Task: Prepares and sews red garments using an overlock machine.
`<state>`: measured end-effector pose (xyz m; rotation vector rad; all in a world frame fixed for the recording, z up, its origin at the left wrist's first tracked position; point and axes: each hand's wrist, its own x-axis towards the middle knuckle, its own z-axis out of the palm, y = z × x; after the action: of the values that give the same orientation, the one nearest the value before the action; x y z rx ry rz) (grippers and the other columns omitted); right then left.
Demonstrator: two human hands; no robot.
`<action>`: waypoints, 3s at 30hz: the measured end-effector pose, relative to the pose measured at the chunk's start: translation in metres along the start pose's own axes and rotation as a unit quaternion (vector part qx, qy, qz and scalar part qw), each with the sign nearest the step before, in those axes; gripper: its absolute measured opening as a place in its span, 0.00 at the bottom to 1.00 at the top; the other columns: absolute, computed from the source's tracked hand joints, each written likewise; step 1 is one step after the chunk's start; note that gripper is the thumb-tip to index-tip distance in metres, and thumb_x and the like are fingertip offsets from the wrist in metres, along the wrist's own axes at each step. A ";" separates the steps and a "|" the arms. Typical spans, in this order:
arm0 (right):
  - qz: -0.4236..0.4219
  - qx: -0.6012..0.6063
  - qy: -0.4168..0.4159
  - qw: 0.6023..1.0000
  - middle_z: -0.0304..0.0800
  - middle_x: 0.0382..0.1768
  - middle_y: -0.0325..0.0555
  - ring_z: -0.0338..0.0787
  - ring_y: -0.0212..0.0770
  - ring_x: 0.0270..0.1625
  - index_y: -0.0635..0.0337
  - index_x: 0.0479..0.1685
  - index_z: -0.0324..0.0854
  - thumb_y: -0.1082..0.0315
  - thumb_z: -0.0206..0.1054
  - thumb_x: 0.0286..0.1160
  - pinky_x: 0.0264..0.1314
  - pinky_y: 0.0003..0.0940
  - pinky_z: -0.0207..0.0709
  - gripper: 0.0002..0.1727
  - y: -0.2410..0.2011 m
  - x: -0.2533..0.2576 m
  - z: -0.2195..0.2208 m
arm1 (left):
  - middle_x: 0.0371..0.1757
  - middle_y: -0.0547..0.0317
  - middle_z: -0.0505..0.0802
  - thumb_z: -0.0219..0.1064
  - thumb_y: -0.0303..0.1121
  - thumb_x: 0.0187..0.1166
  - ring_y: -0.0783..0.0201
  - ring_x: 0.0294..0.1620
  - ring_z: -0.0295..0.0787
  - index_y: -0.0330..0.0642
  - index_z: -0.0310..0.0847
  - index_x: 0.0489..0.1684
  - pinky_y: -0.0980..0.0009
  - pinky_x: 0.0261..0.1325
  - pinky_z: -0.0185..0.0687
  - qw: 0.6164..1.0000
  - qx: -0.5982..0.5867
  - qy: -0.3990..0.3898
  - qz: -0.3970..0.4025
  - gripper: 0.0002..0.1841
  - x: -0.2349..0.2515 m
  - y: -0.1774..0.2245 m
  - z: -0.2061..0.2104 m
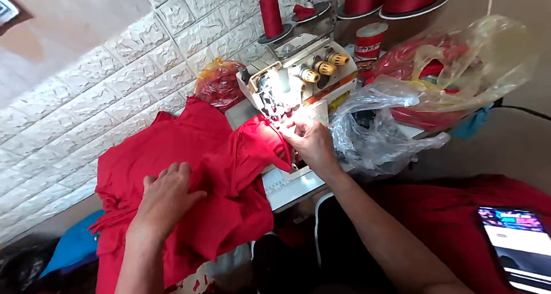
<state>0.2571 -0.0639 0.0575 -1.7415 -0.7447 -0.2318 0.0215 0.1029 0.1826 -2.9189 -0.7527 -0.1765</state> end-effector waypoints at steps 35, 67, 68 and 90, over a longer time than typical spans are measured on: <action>-0.159 0.235 -0.116 0.952 0.95 0.31 0.28 0.90 0.19 0.40 0.56 0.39 0.85 0.62 0.55 0.92 0.79 0.43 0.68 0.16 -0.034 -0.084 -0.054 | 0.30 0.64 0.90 0.56 0.37 0.91 0.73 0.28 0.87 0.41 0.84 0.45 0.73 0.32 0.85 0.898 -0.402 0.161 0.073 0.12 0.024 0.102 0.060; 0.004 0.259 -0.071 0.963 0.94 0.33 0.37 0.88 0.24 0.29 0.58 0.45 0.76 0.69 0.57 0.89 0.27 0.16 0.77 0.05 0.001 -0.132 -0.060 | 0.24 0.58 0.88 0.65 0.27 0.83 0.73 0.23 0.83 0.37 0.88 0.40 0.79 0.31 0.81 0.472 -0.871 -0.135 0.013 0.06 -0.012 0.165 0.132; 0.008 0.259 -0.071 0.963 0.93 0.32 0.37 0.87 0.24 0.27 0.57 0.44 0.76 0.69 0.57 0.89 0.25 0.16 0.76 0.05 0.002 -0.132 -0.060 | 0.23 0.58 0.87 0.65 0.27 0.82 0.73 0.23 0.83 0.37 0.88 0.40 0.79 0.31 0.81 0.472 -0.871 -0.134 0.013 0.06 -0.012 0.166 0.133; -0.247 0.165 -0.071 0.952 0.93 0.54 0.43 0.89 0.31 0.59 0.64 0.61 0.83 0.63 0.71 0.76 0.72 0.38 0.78 0.19 -0.034 -0.070 -0.032 | 0.45 0.62 0.96 0.76 0.30 0.75 0.68 0.51 0.91 0.44 0.95 0.36 0.70 0.57 0.88 0.644 -0.718 0.189 0.187 0.02 -0.005 0.116 0.052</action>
<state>0.1892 -0.1141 0.0587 -1.2428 -1.2482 -0.3015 0.0785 0.0074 0.1199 -3.8494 0.4066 -2.1267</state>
